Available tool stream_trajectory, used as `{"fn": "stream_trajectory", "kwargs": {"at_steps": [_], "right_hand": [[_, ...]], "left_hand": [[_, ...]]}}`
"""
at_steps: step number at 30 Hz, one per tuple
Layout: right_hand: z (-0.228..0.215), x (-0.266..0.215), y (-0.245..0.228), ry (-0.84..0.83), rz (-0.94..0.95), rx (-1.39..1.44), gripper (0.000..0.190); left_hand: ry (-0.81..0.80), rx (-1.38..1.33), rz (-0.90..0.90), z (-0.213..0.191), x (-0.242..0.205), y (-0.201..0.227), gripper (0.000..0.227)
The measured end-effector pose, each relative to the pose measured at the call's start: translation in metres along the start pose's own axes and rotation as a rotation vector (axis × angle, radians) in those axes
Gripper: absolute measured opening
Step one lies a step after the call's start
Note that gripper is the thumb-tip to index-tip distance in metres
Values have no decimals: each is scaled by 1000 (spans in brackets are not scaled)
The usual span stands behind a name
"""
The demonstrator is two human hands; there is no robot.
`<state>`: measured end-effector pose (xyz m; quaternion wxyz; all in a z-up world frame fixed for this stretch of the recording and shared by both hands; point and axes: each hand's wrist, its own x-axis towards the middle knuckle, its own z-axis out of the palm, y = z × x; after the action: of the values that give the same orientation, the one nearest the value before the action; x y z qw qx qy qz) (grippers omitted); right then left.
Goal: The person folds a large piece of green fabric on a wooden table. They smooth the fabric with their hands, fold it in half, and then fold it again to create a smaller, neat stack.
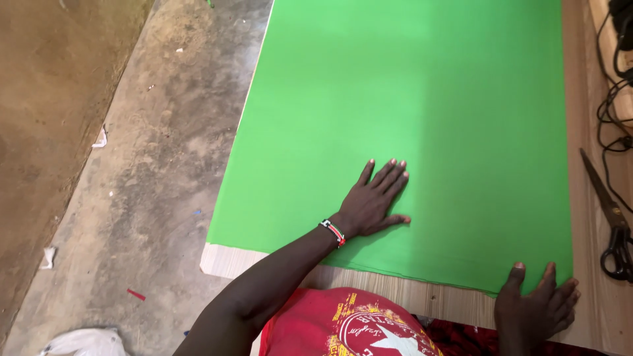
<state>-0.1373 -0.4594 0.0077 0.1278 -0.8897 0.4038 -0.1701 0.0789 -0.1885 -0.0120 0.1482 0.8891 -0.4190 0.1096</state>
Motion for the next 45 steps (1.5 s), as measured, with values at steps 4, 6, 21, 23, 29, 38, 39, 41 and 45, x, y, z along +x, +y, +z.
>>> {"fn": "stream_trajectory", "kwargs": {"at_steps": [4, 6, 21, 23, 29, 38, 39, 41, 45], "right_hand": [[0, 1, 0, -1, 16, -9, 73], [2, 2, 2, 15, -2, -11, 72], [16, 4, 19, 114, -80, -36, 65], [15, 3, 17, 111, -74, -44, 65], [18, 4, 22, 110, -59, -20, 66], [18, 4, 23, 111, -68, -17, 66], [17, 3, 21, 101, -53, -6, 67], [17, 4, 20, 92, -39, 5, 67], [14, 4, 18, 92, -51, -5, 68]], "left_hand": [[-45, 23, 50, -2, -10, 10, 97], [-29, -20, 71, -7, -17, 14, 96], [-48, -152, 135, -29, -52, 34, 87], [-51, -156, 136, -29, -56, 36, 87], [-27, -190, 118, -32, -57, 39, 80], [34, -202, 70, -35, -41, 31, 65], [45, -214, 70, -33, -41, 30, 63], [57, -223, 70, -30, -40, 27, 62], [71, -268, 70, -26, -40, 24, 55]]}}
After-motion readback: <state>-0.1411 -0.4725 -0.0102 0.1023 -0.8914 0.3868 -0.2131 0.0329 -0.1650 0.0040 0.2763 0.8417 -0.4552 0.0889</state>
